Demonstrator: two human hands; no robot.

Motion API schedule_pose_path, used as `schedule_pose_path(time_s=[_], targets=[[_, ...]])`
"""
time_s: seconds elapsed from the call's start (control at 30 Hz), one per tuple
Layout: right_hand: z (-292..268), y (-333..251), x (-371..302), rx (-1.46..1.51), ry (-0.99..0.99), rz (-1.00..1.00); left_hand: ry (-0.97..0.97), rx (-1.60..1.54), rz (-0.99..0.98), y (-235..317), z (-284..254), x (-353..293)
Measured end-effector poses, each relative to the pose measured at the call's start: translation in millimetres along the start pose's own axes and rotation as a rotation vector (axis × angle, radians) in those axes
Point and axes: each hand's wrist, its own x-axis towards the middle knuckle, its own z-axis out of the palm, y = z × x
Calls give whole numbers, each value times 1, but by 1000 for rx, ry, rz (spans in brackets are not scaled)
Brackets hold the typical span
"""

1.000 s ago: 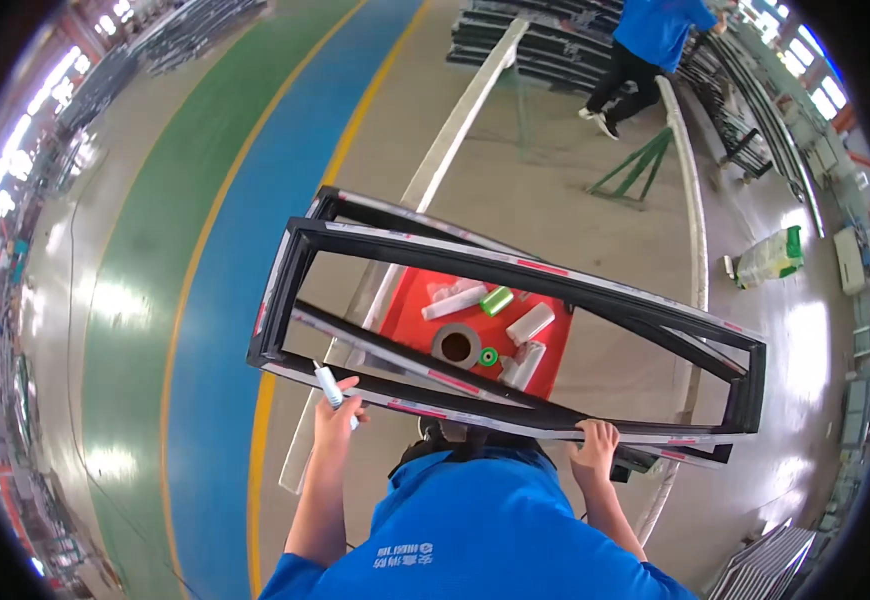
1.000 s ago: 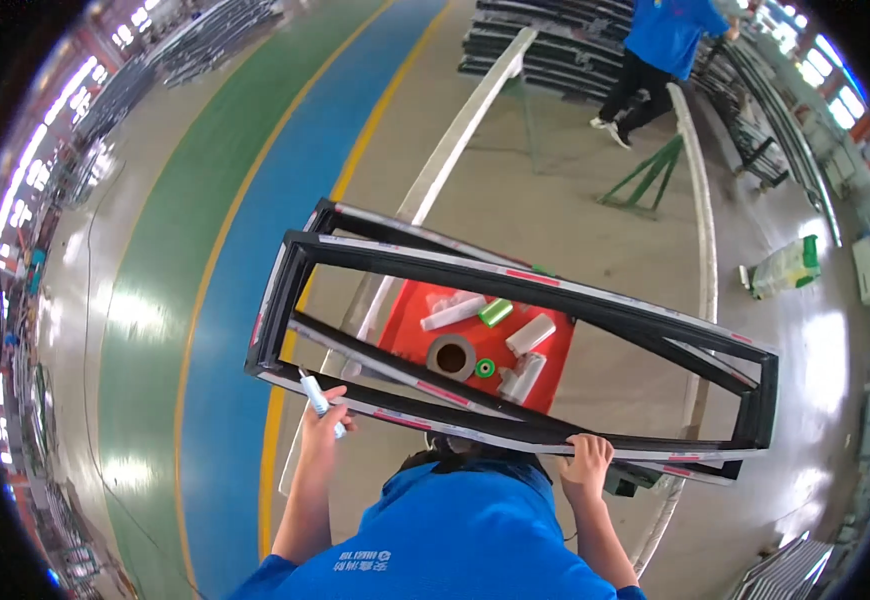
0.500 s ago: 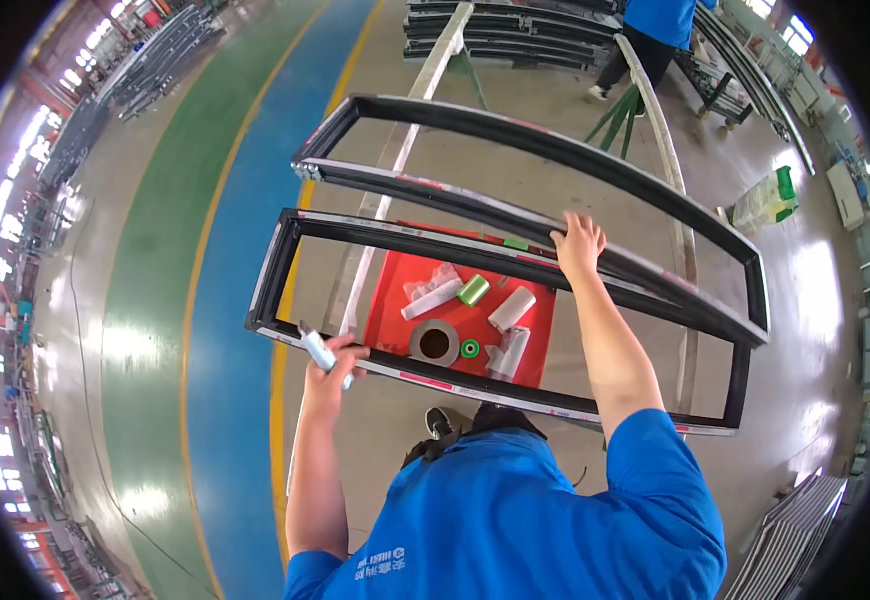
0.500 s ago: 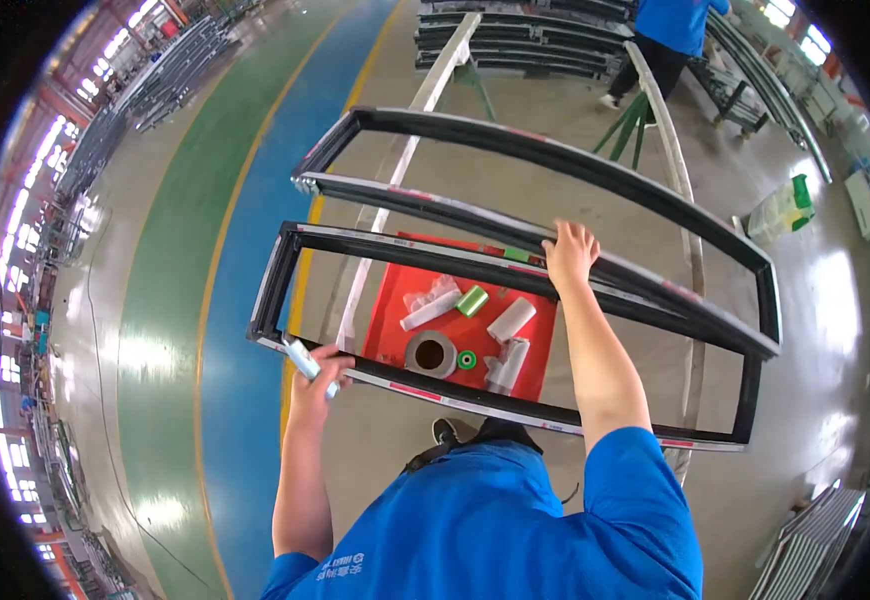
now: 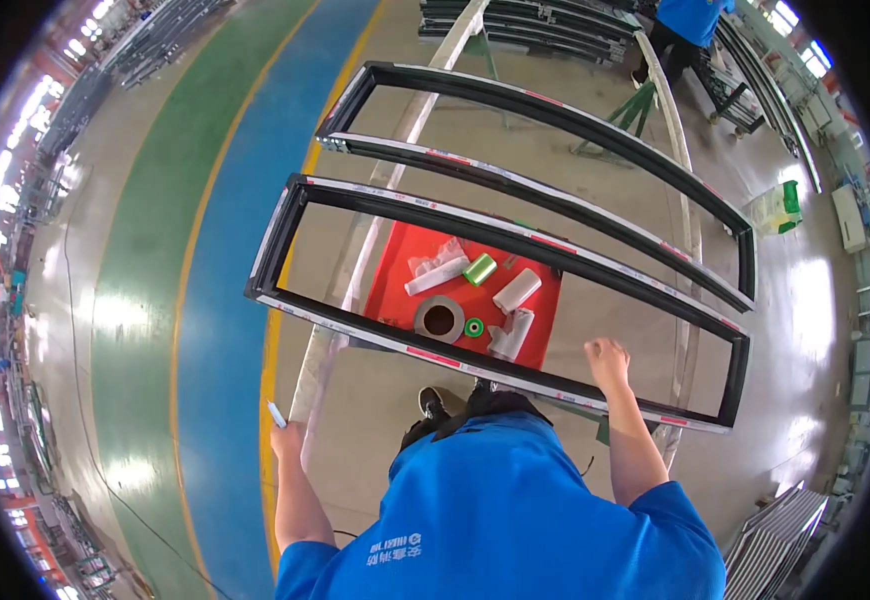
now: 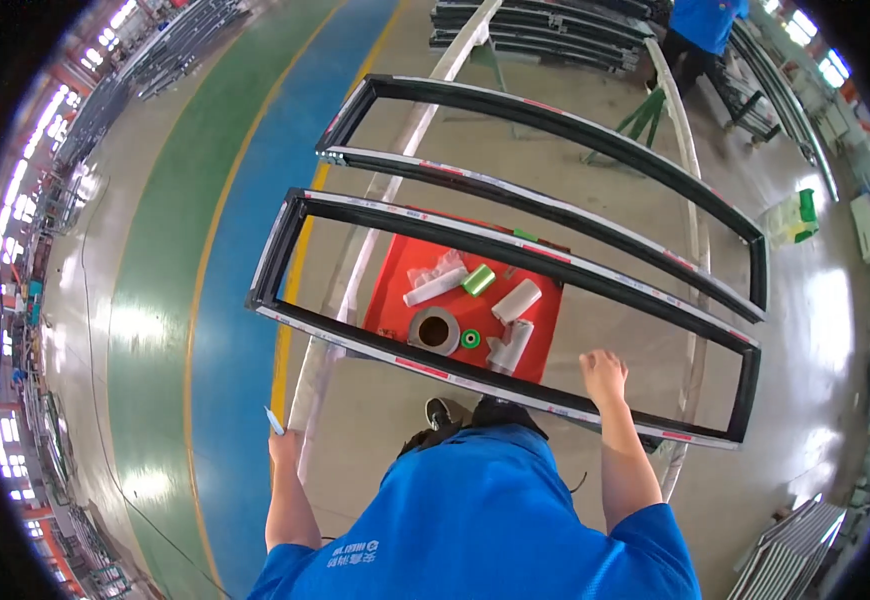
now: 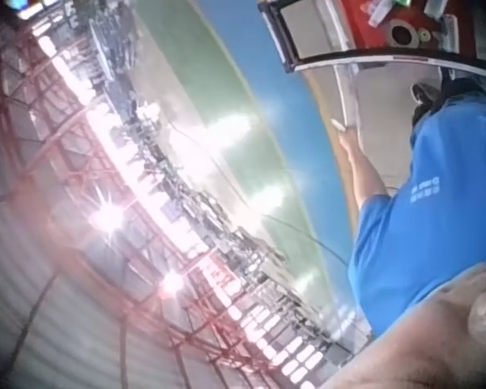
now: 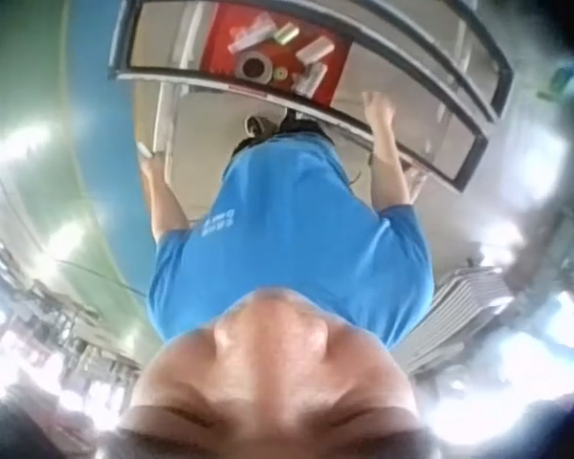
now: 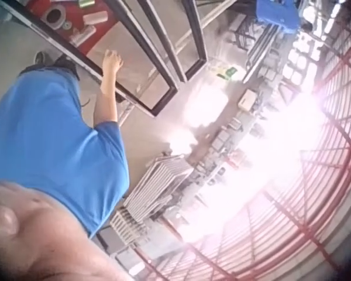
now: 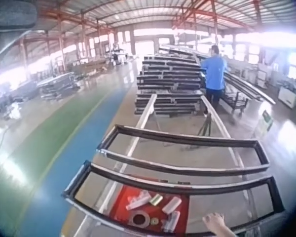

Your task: Applying protective film or tape to metal window frames and cutting it to size.

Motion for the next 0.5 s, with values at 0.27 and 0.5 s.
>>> schedule_pose_path(time_s=[0.27, 0.5], targets=[[43, 24, -4, -279, -551, -183, -354, -273, -167, 16, -16, 13], [44, 21, -27, -323, -707, -287, -407, -113, -26, -12, -5, 5]])
